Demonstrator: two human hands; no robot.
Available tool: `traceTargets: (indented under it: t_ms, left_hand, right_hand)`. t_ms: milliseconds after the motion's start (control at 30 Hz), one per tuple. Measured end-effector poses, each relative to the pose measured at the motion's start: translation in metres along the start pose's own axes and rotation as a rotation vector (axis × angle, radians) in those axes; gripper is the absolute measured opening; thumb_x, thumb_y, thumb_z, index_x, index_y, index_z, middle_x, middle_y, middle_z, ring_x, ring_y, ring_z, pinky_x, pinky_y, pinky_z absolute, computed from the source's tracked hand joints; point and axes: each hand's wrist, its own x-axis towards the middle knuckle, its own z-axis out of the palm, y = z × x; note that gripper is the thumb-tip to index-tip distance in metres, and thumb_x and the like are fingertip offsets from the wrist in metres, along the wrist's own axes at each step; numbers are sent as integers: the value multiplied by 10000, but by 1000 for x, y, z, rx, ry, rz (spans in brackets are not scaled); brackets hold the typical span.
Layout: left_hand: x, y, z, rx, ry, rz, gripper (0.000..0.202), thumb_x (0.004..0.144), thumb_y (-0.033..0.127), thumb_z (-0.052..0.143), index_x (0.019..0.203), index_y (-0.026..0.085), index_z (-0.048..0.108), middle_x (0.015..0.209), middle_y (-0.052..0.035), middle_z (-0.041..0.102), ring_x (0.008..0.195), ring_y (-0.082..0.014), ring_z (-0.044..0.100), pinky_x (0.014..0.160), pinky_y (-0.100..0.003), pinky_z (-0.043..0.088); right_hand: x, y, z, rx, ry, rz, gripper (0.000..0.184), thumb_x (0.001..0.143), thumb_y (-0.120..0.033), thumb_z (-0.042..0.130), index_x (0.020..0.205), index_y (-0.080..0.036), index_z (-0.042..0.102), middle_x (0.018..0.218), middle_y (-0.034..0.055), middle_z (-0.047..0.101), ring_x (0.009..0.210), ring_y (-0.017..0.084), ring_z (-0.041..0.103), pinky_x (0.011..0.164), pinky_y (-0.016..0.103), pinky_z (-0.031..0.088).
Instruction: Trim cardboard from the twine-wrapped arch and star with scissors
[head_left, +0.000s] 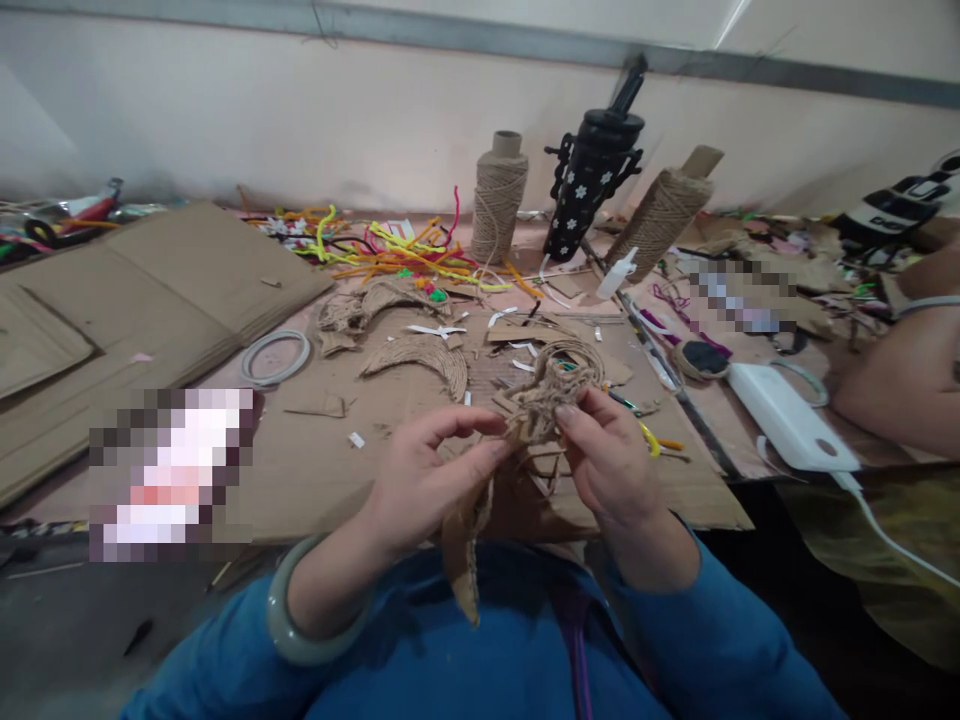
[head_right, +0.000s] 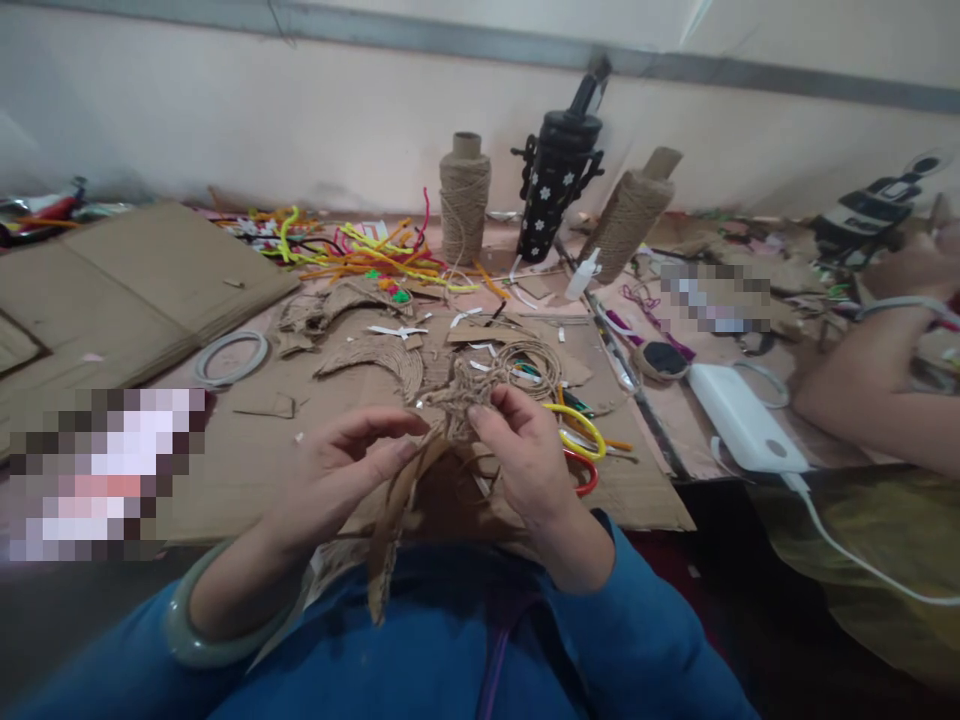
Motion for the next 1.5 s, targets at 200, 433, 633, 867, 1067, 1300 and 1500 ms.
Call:
traceTargets:
  t_ms: [200, 433, 633, 867, 1067, 1300, 1500]
  left_hand:
    - [6, 1, 15, -286, -5, -93, 345, 621, 291, 832, 932, 195, 718, 801, -21, 730, 751, -160, 653, 714, -290, 532]
    - [3, 4, 27, -533, -14, -153, 301, 597, 345, 856, 812, 196, 706, 732, 9, 701, 651, -130, 631, 667, -280, 532]
    - [0, 0, 24, -444, -36, -88, 183, 692, 335, 798, 774, 190, 724, 757, -9, 681, 687, -135, 606, 671, -268, 510]
    - [-1, -5, 22, -422, 3, -6, 130, 713, 307, 793, 788, 214, 742, 777, -6, 673, 744, -133, 613, 722, -259, 509]
    - [-5, -2, 13, -517, 39, -122, 231, 639, 381, 835, 771, 224, 727, 772, -9, 718, 736, -173, 672, 727, -318, 557]
    - [-7, -8, 2, -454, 93, -82, 244, 638, 351, 843, 797, 207, 728, 730, 2, 736, 655, -129, 657, 642, -240, 539]
    - [-9, 4, -1, -128, -50, 152, 130, 752, 224, 749, 881, 207, 745, 760, -20, 760, 667, -142, 671, 633, -229, 519]
  right_hand:
    - [-11, 4, 8, -69, -70, -81, 69, 811, -300, 643, 837, -239, 661, 771, -2, 683, 734, 174, 628, 703, 312, 528]
    - [-20, 5, 10, -187, -89, -213, 87, 848, -273, 615, 904, -233, 668, 919, 33, 695, 875, 204, 651, 838, 367, 524]
    - [-22, 4, 9, -278, -53, -306, 78, 818, -228, 622, 890, -234, 650, 947, 46, 676, 904, 209, 639, 854, 377, 522]
    - [-24, -1, 15, -327, -68, -393, 88, 844, -200, 598, 912, -242, 635, 939, 41, 662, 909, 200, 631, 833, 359, 522]
    - [-17, -12, -20, -617, -191, -605, 314, 877, -359, 591, 1162, -228, 587, 1110, 95, 659, 1080, 253, 592, 938, 407, 478]
    - [1, 20, -97, -1227, -212, -493, 258, 903, -337, 491, 950, -153, 665, 923, 149, 704, 846, 301, 652, 750, 467, 531]
    - [5, 13, -105, -1268, -370, -383, 234, 829, -251, 507, 964, -175, 683, 977, 138, 703, 869, 282, 663, 754, 424, 545]
